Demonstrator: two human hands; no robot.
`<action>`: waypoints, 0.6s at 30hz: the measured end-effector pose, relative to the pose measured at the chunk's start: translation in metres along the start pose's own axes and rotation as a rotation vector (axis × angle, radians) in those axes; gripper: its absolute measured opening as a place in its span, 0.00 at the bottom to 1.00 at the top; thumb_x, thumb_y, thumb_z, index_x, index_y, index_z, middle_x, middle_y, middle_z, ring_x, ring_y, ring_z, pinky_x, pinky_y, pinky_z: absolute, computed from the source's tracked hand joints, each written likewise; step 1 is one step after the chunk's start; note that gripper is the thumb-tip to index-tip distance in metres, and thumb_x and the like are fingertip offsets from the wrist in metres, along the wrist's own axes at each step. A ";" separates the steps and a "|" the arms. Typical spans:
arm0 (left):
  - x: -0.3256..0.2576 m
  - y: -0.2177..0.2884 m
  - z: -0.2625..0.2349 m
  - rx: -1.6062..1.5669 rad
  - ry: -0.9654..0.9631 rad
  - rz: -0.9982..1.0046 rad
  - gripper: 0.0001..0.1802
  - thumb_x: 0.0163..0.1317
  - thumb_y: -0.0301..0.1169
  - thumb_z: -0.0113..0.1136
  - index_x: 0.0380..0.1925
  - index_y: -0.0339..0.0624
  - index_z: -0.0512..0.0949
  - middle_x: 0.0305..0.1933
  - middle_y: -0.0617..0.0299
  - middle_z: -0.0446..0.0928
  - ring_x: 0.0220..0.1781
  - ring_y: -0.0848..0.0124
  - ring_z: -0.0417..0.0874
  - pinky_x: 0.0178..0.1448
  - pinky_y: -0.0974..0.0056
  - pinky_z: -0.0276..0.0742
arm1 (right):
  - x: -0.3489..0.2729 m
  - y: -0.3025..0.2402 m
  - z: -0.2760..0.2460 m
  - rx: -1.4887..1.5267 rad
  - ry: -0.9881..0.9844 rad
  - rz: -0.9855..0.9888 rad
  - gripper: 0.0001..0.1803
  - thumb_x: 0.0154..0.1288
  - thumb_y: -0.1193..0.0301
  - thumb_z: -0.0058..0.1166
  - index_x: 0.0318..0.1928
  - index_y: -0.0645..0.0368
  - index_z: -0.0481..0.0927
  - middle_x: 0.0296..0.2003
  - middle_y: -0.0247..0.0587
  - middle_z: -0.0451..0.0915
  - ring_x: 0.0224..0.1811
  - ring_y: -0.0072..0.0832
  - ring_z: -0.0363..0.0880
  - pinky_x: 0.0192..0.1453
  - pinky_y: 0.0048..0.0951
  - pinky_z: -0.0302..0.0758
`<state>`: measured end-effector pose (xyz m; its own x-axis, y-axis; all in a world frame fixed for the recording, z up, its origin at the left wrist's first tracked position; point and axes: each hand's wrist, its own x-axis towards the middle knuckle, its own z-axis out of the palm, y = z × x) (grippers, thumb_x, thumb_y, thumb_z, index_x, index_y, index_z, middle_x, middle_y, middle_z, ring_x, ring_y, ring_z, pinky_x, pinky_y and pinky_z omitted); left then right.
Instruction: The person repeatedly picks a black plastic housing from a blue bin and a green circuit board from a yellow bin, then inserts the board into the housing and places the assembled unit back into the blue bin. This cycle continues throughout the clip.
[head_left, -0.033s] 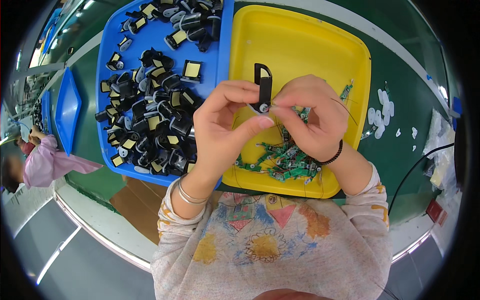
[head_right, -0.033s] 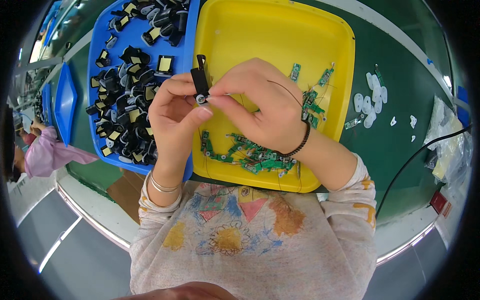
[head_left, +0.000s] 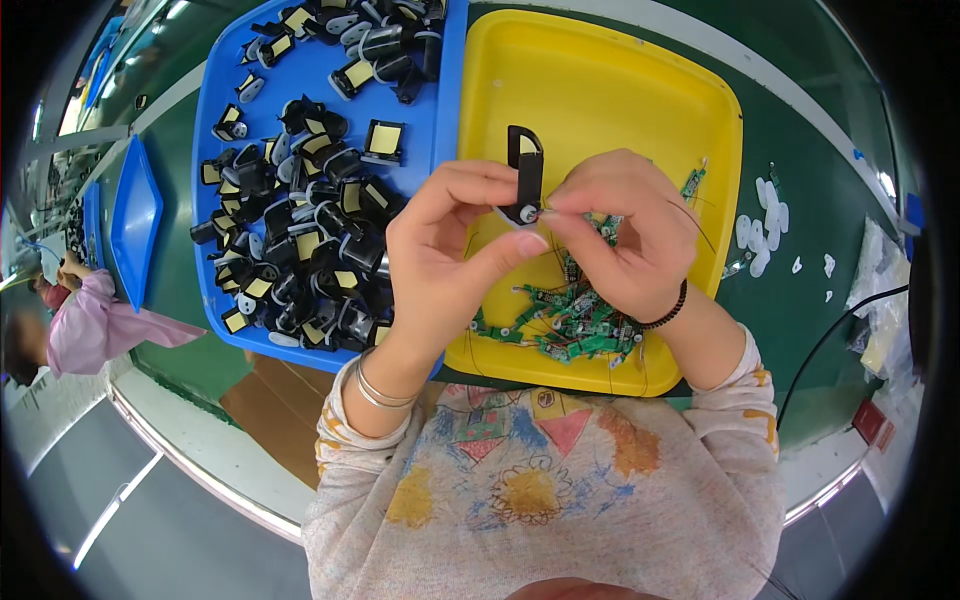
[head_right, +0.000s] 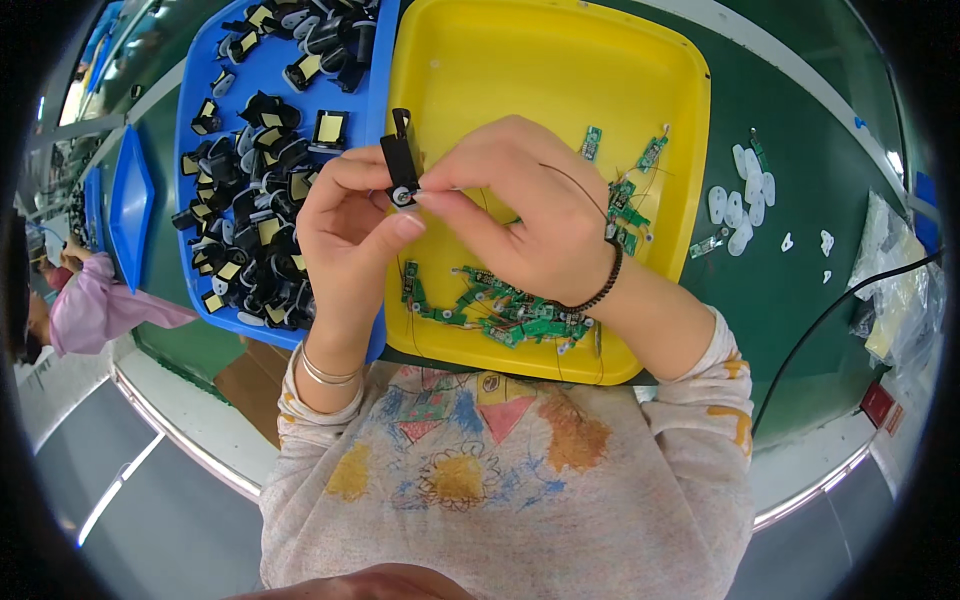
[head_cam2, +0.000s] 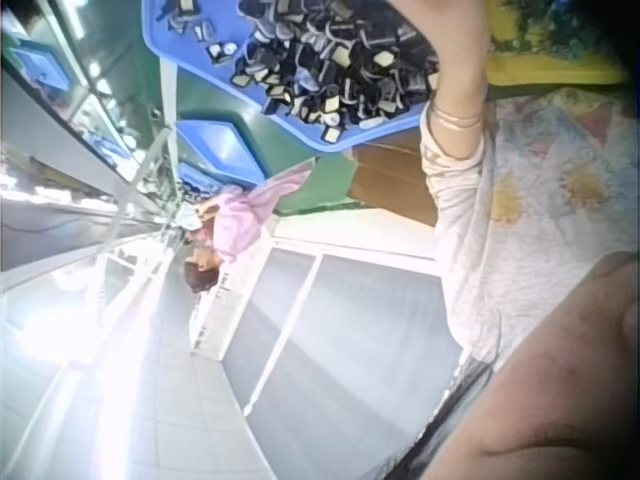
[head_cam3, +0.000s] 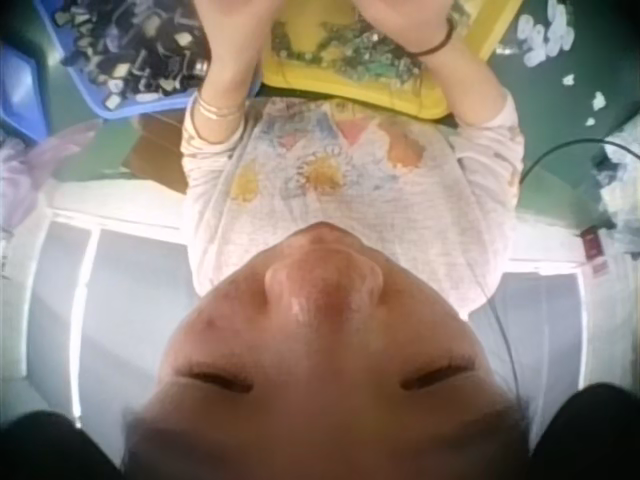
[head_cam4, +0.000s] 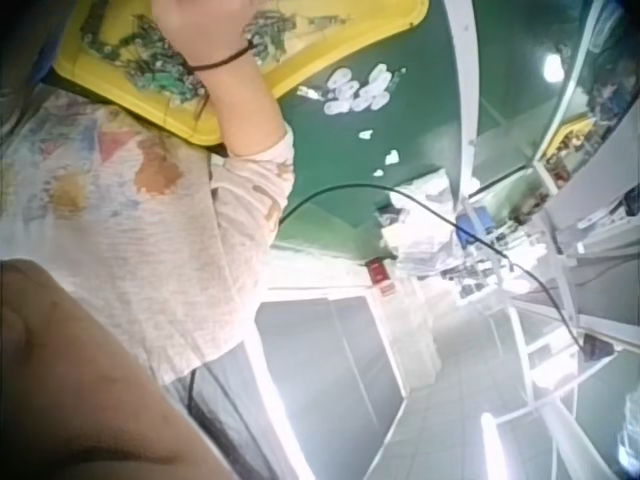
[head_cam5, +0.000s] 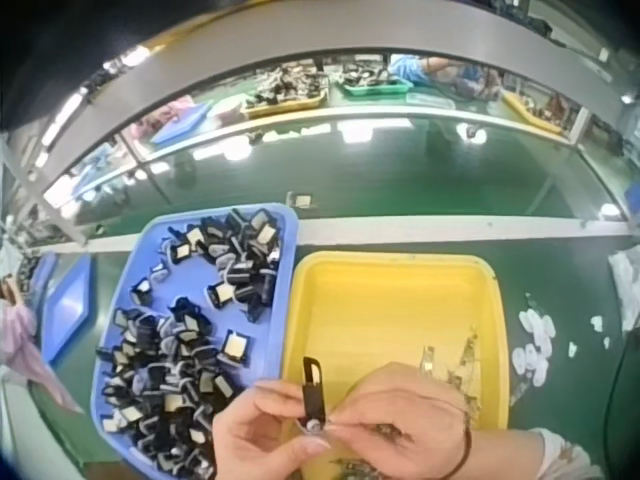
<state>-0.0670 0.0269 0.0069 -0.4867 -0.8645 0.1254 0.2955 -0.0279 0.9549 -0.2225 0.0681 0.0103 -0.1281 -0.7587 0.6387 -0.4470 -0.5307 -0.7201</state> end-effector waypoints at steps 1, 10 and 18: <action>0.000 0.000 0.000 -0.002 0.000 0.004 0.16 0.43 0.17 0.64 0.35 0.33 0.73 0.42 0.54 0.72 0.45 0.70 0.73 0.52 0.67 0.68 | 0.000 0.000 -0.001 -0.020 -0.002 -0.023 0.07 0.42 0.80 0.61 0.26 0.61 0.77 0.23 0.39 0.76 0.25 0.32 0.74 0.27 0.25 0.70; -0.001 0.000 -0.002 0.089 0.001 0.056 0.16 0.45 0.19 0.64 0.35 0.34 0.73 0.43 0.55 0.72 0.45 0.71 0.73 0.51 0.68 0.67 | 0.001 -0.005 0.000 -0.020 0.003 -0.010 0.09 0.40 0.81 0.61 0.26 0.61 0.77 0.22 0.38 0.75 0.22 0.30 0.73 0.23 0.24 0.68; -0.002 0.003 0.000 0.102 -0.019 0.046 0.14 0.48 0.19 0.60 0.36 0.34 0.72 0.43 0.55 0.72 0.45 0.71 0.73 0.51 0.68 0.67 | 0.001 -0.003 0.000 -0.088 -0.011 -0.135 0.10 0.38 0.81 0.61 0.26 0.59 0.77 0.21 0.36 0.75 0.21 0.29 0.73 0.22 0.24 0.69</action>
<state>-0.0649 0.0288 0.0095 -0.4906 -0.8539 0.1735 0.2327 0.0635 0.9705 -0.2208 0.0690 0.0128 -0.0523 -0.6873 0.7245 -0.5358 -0.5929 -0.6012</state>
